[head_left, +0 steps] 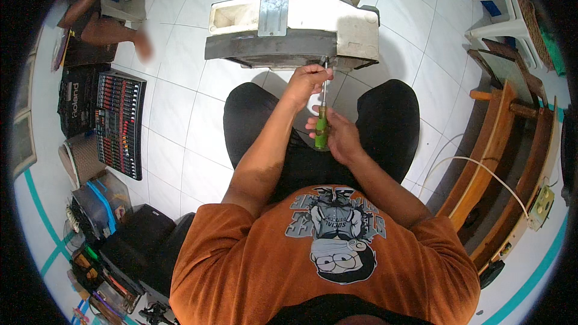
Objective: The person sits on the floor and uses a green-handled screwdriver to loosen and tighten screws on a white and grey appliance component. They repeatedly probe the interior and adjust the casing while another person sits nearby.
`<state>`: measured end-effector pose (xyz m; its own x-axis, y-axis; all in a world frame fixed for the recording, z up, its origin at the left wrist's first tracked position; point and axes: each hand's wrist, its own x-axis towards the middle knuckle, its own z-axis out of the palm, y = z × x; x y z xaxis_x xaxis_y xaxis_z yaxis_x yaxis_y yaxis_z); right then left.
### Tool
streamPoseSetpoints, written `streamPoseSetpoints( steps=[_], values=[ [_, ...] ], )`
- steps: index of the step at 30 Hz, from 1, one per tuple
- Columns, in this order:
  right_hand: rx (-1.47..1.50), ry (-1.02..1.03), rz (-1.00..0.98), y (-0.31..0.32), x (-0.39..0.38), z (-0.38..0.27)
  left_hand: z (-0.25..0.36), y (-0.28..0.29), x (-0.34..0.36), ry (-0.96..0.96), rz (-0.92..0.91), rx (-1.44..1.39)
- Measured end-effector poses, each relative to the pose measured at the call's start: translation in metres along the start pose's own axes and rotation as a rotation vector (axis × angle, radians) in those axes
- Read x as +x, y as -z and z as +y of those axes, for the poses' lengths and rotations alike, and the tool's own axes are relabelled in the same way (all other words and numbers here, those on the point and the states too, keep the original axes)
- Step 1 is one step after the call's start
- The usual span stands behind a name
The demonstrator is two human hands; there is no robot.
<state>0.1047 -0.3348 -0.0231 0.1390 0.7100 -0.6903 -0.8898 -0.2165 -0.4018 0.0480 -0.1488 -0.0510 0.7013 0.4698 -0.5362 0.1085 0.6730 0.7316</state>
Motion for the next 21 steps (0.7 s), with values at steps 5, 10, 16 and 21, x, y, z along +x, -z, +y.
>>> streamPoseSetpoints(
  steps=[5,10,16,21],
  values=[
    [-0.288,0.095,0.173,-0.006,-0.001,0.004,-0.005,-0.002,0.002,0.001,0.025,0.047],
    [-0.128,0.032,0.131,-0.001,-0.002,-0.001,-0.006,0.012,0.003,0.034,0.073,-0.35],
    [-0.218,-0.008,-0.015,-0.015,-0.012,0.006,0.008,0.036,-0.025,-0.087,0.302,-0.691],
    [-0.465,-0.032,-0.179,-0.044,-0.031,0.004,0.031,0.047,-0.06,-0.319,0.378,-0.617]
  ],
)
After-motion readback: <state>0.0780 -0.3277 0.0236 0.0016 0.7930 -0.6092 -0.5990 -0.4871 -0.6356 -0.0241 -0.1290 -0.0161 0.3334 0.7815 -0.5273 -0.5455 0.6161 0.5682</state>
